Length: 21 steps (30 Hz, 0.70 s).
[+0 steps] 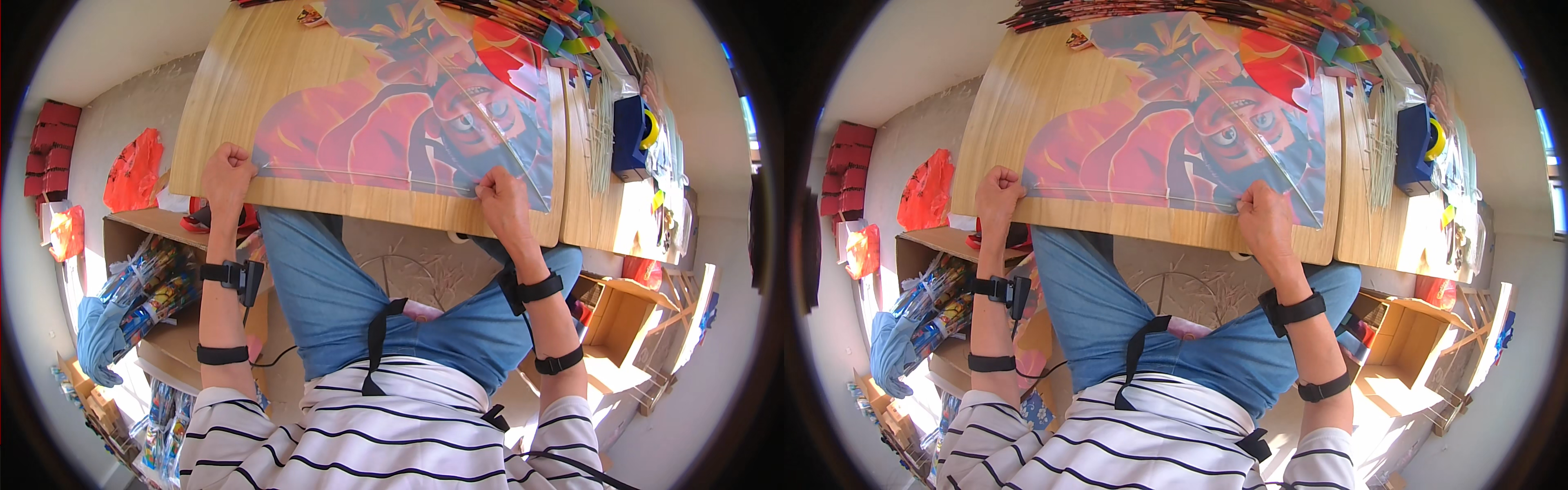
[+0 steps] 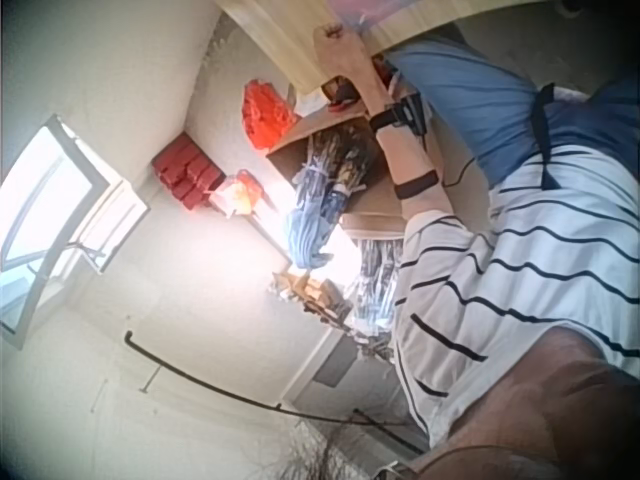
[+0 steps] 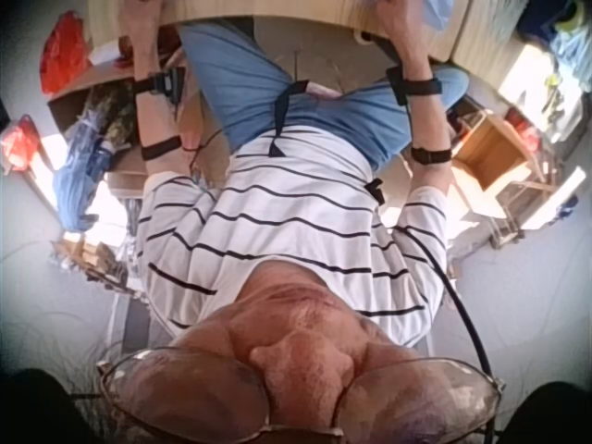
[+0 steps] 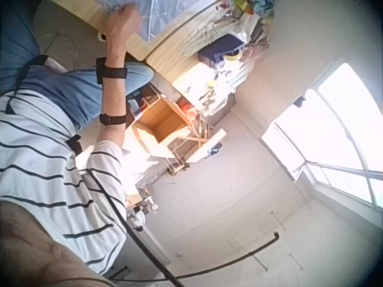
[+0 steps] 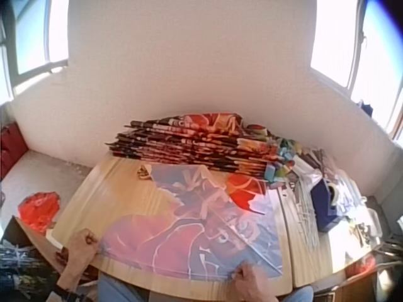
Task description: Assembling a kite by attaching wooden sticks to a printed plastic film with tape and string.
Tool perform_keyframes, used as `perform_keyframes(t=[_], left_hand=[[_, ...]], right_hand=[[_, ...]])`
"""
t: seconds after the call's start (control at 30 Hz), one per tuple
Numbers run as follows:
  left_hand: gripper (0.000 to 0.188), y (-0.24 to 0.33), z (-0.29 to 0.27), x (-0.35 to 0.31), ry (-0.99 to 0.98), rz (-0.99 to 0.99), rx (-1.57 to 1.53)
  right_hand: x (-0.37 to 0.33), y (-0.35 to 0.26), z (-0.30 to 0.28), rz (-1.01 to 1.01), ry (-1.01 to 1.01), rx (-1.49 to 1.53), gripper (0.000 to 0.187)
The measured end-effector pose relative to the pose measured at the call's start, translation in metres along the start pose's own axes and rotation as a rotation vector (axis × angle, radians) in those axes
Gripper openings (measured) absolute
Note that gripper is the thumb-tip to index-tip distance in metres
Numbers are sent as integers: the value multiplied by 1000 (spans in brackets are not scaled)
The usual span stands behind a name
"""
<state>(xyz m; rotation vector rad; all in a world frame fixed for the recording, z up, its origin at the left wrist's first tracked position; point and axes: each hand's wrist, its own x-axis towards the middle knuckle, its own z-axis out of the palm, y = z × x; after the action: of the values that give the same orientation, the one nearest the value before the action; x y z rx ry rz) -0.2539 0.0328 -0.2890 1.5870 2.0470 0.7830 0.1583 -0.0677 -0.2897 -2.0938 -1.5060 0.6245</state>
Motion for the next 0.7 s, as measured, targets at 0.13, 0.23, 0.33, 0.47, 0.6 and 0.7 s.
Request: perform_keyframes(t=[0.13, 0.23, 0.33, 0.47, 0.6, 0.7], left_hand=[[17, -4, 0, 2, 6, 14, 7], [18, -5, 0, 2, 0, 10, 10], [18, -5, 1, 2, 7, 38, 18], [18, -1, 0, 0, -1, 7, 5], [19, 0, 4, 0, -21, -15, -1], [19, 1, 0, 0, -10, -17, 7]], right_hand=[[-2, -6, -3, -24, 11, -26, 11], [-1, -5, -2, -33, 10, -35, 11], [-1, -2, 1, -4, 14, -25, 11], [0, -1, 2, -3, 14, -41, 11], [1, 1, 3, 15, 31, -62, 12], [2, -1, 2, 9, 27, -54, 11]])
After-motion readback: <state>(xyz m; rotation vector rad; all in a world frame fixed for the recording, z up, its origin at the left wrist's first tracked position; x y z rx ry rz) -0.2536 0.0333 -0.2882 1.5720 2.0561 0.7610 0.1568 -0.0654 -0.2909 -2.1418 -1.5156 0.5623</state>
